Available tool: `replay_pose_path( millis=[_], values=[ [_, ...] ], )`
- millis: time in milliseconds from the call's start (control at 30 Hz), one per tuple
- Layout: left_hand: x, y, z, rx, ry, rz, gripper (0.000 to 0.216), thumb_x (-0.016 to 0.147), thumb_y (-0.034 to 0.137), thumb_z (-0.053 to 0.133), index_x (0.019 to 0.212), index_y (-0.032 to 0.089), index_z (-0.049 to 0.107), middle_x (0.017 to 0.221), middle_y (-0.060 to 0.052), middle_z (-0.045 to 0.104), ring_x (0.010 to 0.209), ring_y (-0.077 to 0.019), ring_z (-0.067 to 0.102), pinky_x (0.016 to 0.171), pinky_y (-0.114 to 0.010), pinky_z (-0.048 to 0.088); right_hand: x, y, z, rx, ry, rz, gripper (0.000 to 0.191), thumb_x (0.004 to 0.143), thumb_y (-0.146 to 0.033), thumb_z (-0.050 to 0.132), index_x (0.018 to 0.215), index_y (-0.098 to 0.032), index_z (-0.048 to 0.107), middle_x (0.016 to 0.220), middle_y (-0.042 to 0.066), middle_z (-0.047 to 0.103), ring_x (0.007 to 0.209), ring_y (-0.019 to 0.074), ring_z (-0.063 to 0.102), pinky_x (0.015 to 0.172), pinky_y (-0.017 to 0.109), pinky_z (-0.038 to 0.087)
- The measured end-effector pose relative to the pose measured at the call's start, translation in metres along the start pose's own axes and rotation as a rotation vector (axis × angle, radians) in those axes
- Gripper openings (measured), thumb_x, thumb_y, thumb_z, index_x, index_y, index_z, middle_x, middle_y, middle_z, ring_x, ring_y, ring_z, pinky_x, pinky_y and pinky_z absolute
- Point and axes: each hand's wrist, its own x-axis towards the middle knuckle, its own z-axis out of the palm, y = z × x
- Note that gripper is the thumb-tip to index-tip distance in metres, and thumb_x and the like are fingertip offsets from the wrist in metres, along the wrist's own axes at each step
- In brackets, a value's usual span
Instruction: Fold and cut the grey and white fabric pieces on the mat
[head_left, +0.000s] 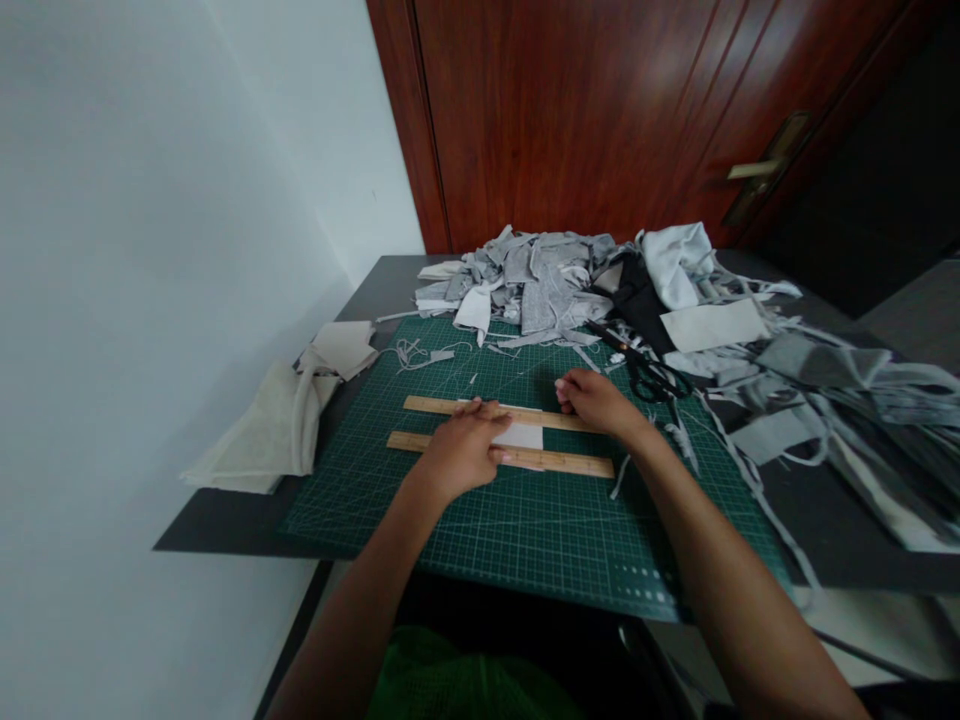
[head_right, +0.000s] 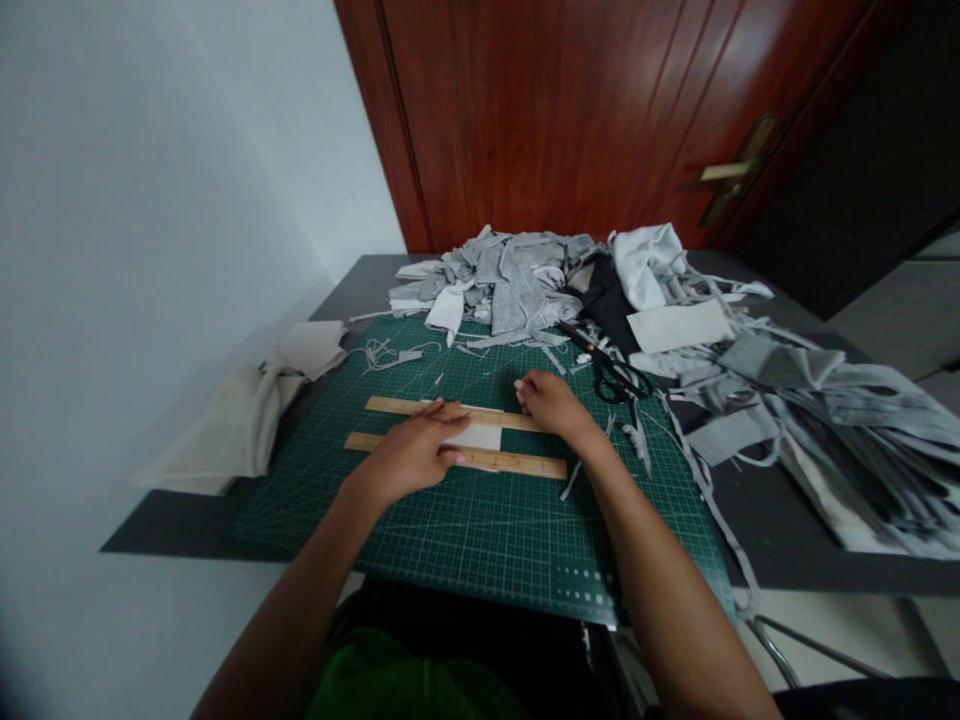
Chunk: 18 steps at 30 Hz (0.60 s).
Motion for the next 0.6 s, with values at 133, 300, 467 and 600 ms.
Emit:
replay_pose_path(
  millis=[133,300,467,600],
  values=[
    [0.0002,-0.0004,0.0014,0.000,0.002,-0.002,0.053,0.094,0.030,0.060,0.146,0.024,0.056,0.159,-0.005,0.048,0.150,-0.0320,0.038,0.124,-0.046,0.033,0.0004,0.0008,-0.0008,-0.002,0.001,-0.007,0.028,0.097,-0.025,0.050,0.069,-0.022,0.056,0.062,0.001,0.063,0.059,0.0168,0.059,0.058,0.027,0.043],
    [0.0013,-0.0013,0.0028,0.006,0.013,0.018,0.051,0.094,0.030,0.059,0.145,0.024,0.057,0.159,-0.005,0.047,0.150,-0.0317,0.038,0.124,-0.046,0.032,0.0007,0.0029,0.0003,0.011,0.008,-0.005,0.029,0.098,-0.025,0.048,0.070,-0.022,0.055,0.063,0.001,0.063,0.058,0.0167,0.060,0.057,0.027,0.043],
    [0.0019,-0.0020,0.0038,0.009,0.014,0.029,0.052,0.094,0.030,0.060,0.146,0.021,0.056,0.159,-0.007,0.047,0.150,-0.0317,0.038,0.125,-0.046,0.031,0.0015,0.0053,0.0014,0.020,0.009,0.000,0.028,0.098,-0.024,0.048,0.071,-0.022,0.055,0.065,0.002,0.064,0.059,0.0165,0.061,0.057,0.027,0.044],
    [0.0015,-0.0008,0.0026,0.005,0.008,0.019,0.052,0.093,0.028,0.061,0.145,0.022,0.057,0.159,-0.006,0.047,0.150,-0.0324,0.037,0.124,-0.047,0.032,0.0019,0.0057,0.0004,0.012,0.009,0.001,0.028,0.097,-0.024,0.050,0.070,-0.022,0.056,0.063,0.001,0.062,0.059,0.0168,0.061,0.058,0.028,0.043]
  ],
)
